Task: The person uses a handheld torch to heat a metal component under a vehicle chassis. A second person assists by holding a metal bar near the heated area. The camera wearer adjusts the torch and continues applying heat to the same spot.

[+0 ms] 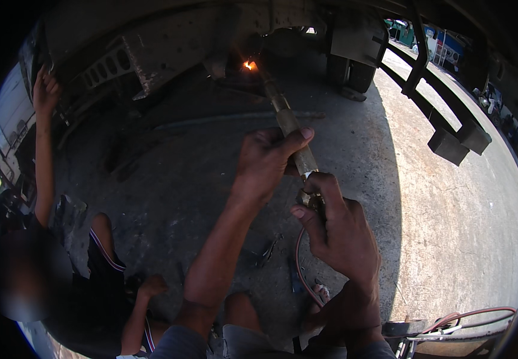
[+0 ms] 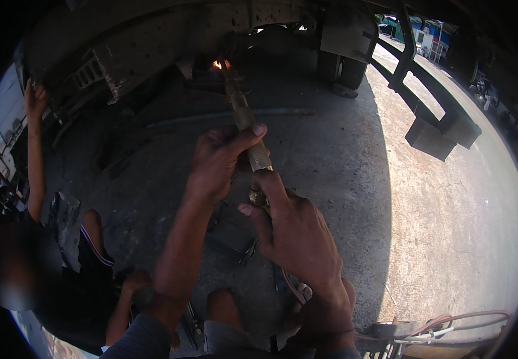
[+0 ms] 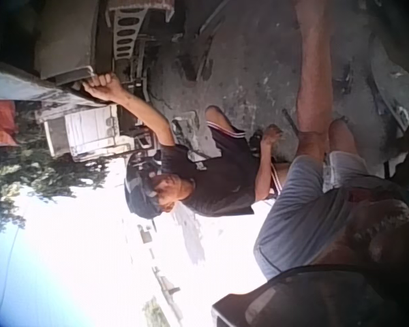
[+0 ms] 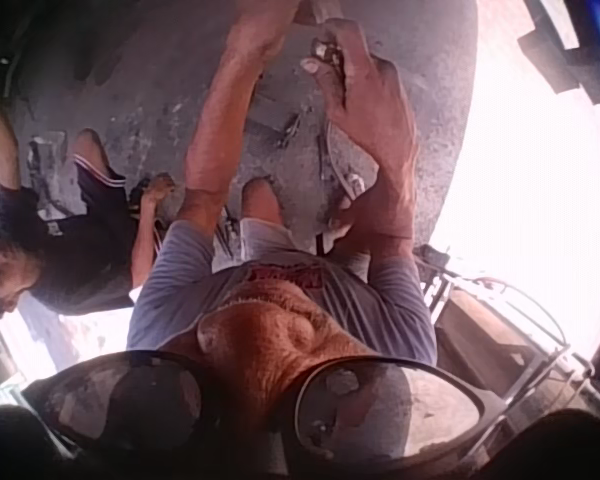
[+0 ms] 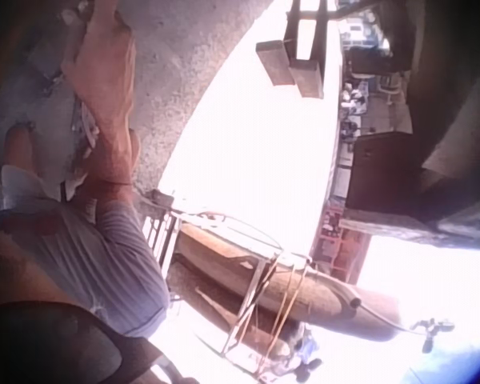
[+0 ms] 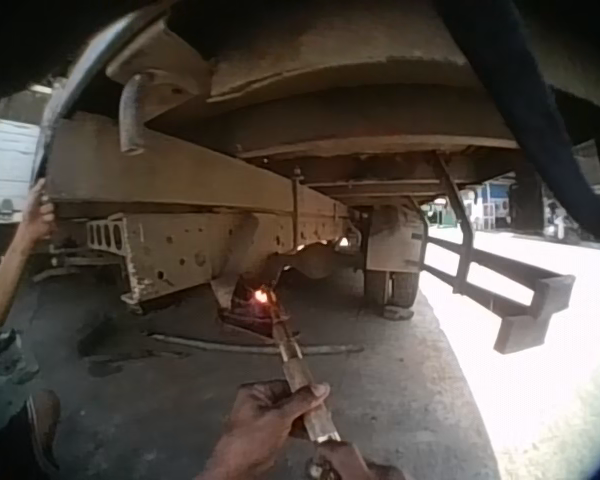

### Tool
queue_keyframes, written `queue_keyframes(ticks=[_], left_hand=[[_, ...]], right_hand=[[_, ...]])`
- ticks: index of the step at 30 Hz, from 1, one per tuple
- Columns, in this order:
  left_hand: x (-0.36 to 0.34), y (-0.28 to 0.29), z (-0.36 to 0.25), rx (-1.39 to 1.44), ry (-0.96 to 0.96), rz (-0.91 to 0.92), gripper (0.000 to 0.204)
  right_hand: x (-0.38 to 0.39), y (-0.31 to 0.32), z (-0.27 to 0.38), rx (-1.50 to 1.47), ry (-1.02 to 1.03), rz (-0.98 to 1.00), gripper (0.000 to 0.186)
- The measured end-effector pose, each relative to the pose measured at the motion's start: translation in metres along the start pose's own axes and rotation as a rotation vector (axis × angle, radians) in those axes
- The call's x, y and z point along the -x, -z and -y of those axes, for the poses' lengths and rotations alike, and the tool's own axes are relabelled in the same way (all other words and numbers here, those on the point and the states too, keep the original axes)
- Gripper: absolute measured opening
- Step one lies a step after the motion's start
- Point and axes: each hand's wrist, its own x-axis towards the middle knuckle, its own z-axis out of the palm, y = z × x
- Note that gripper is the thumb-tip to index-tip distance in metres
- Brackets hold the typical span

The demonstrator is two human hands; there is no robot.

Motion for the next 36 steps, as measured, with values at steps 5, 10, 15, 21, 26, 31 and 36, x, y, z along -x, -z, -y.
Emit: queue_keyframes(ticks=[5,10,15,21,26,31,36], left_hand=[[-0.001,0.0017,0.0008,-0.007,0.0,-0.011,0.04],[-0.0016,0.0008,0.0007,-0.005,-0.008,-0.001,0.039],[-0.0014,0.001,0.0001,-0.02,-0.012,-0.005,0.038],[-0.0006,0.0007,-0.0016,-0.017,-0.013,-0.007,0.039],[-0.0017,0.0019,-0.0001,-0.028,-0.011,-0.01,0.04],[-0.0026,0.0037,0.0007,-0.013,-0.013,-0.007,0.039],[-0.0038,0.0044,0.0012,-0.011,-0.015,0.0,0.039]], right_hand=[[-0.0012,-0.0012,-0.0017,-0.018,0.006,-0.001,0.039],[-0.0007,-0.0004,-0.0005,0.007,0.017,-0.014,0.038],[-0.0012,-0.0003,-0.0016,-0.01,0.015,-0.014,0.038],[-0.0011,0.001,0.0006,-0.001,-0.01,0.006,0.037],[-0.0013,-0.001,-0.0018,0.005,0.024,-0.006,0.037],[-0.003,-0.0008,-0.0007,0.009,0.034,0.021,0.036],[-0.0031,-0.0013,-0.0002,0.023,0.021,0.026,0.036]])
